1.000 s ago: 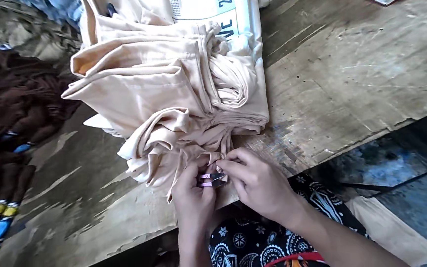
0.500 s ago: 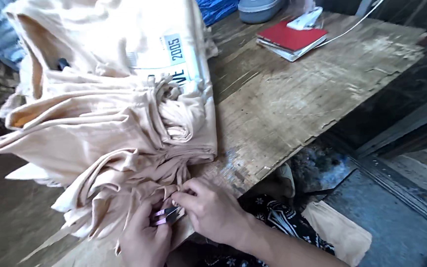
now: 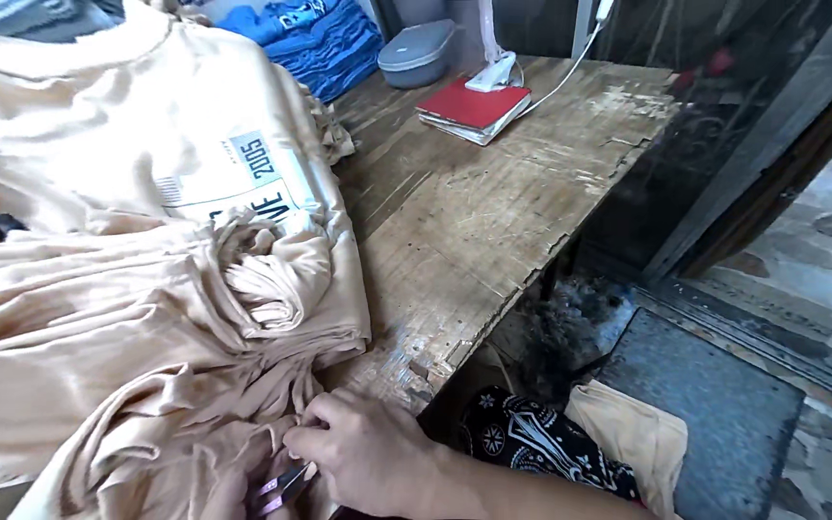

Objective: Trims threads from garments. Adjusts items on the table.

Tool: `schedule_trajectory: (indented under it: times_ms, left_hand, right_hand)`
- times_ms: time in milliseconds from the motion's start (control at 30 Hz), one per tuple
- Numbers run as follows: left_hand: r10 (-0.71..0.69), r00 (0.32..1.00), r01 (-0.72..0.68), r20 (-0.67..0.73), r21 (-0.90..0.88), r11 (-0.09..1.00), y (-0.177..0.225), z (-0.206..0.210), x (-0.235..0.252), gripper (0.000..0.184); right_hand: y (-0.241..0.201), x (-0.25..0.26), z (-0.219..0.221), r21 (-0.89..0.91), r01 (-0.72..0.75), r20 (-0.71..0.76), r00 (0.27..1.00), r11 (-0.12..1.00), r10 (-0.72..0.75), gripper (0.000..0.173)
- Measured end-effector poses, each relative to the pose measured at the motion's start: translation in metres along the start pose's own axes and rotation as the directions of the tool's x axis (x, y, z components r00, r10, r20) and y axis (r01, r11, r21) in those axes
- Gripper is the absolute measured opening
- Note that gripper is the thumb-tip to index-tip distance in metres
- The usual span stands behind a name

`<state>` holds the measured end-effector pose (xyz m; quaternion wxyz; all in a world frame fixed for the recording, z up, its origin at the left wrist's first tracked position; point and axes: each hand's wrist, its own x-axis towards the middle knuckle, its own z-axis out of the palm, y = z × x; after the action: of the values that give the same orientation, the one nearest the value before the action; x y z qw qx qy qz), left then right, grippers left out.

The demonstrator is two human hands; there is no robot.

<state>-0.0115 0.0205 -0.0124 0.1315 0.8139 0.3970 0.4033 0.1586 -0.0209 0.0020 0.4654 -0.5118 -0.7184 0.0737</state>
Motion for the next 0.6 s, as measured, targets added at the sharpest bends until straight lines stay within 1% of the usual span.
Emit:
schedule_trajectory:
  times_ms: [133, 300, 600]
  left_hand:
    - [-0.004, 1.0, 0.004, -0.012, -0.024, 1.0, 0.0032, -0.0011, -0.0001, 0.024]
    - [0.016, 0.999, -0.018, -0.028, -0.066, 0.998, -0.0025, 0.0042, -0.0026, 0.022]
    - [-0.028, 1.0, 0.027, -0.004, -0.107, 0.994, -0.0057, 0.0031, -0.0048, 0.022]
  right_hand:
    - [-0.001, -0.0006, -0.0035, -0.003, -0.003, 0.032, 0.999, 1.0, 0.003, 0.024]
    - [0.0059, -0.0035, 0.0006, -0.006, 0.032, 0.02, 0.999, 0.999, -0.032, 0.023]
    - [0.004, -0.0003, 0.0014, 0.007, 0.002, 0.026, 1.0, 1.0, -0.002, 0.023]
